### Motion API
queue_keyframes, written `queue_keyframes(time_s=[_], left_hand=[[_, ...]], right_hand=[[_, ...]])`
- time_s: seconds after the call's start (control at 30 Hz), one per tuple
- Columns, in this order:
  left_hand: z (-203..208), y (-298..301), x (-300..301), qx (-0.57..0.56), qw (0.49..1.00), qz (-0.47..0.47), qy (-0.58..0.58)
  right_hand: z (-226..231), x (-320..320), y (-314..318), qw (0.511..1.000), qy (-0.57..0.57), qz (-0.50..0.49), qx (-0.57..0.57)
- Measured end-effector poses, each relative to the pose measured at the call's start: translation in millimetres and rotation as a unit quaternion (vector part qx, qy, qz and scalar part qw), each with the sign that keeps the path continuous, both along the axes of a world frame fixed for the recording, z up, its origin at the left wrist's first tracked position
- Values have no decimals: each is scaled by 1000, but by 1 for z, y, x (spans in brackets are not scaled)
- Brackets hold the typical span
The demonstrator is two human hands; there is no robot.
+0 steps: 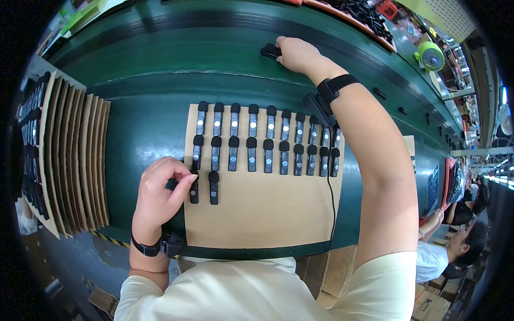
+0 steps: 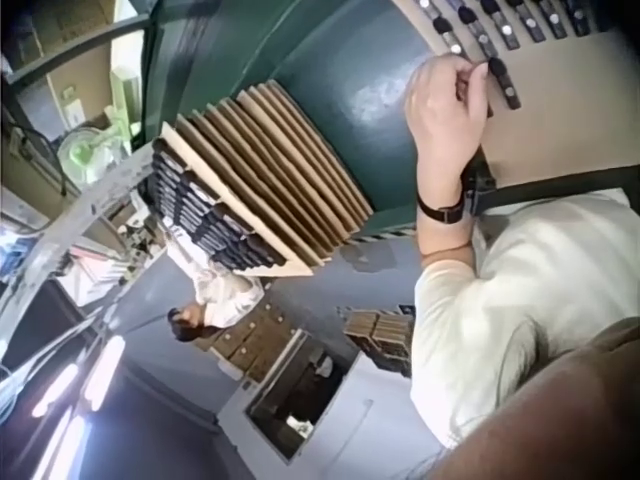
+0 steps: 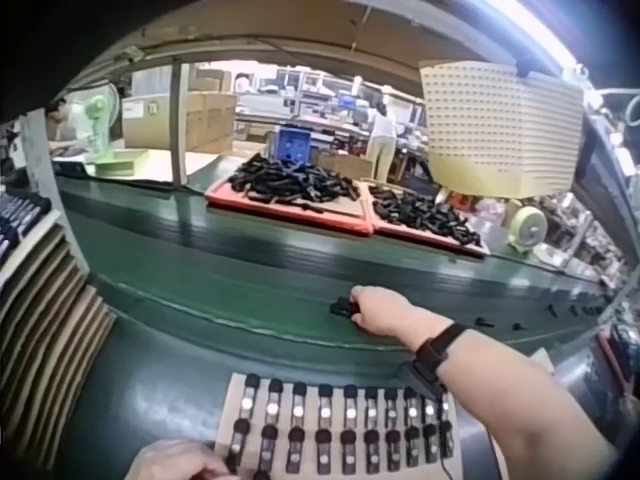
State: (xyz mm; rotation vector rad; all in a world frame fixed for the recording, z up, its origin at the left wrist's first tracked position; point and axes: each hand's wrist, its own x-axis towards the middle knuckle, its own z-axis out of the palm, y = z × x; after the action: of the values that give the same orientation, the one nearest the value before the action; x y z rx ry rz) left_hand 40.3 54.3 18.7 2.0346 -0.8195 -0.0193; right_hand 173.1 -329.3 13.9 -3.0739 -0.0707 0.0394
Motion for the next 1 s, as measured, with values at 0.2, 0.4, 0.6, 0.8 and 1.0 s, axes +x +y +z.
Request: queue_keyframes(time_s=[0.2,0.4,0.6,0.8,1.0], left_hand=[[2,5,-1,-6,1000,-11,-9],[4,5,-7,-58,996,-6,63],[16,-7,-15,-139,972,-108,153],[15,-11,-28,-144,954,-148,216],[15,-25,-47,-225,930,-129,259]], right_hand=[[14,-7,20,999,1,-5,40],[69,-90,102,939,141,4,314],[65,-190,149,829,252,58,495],[42,-244,171,683,121,-49,719],[24,-266,177,811,-148,27,565]])
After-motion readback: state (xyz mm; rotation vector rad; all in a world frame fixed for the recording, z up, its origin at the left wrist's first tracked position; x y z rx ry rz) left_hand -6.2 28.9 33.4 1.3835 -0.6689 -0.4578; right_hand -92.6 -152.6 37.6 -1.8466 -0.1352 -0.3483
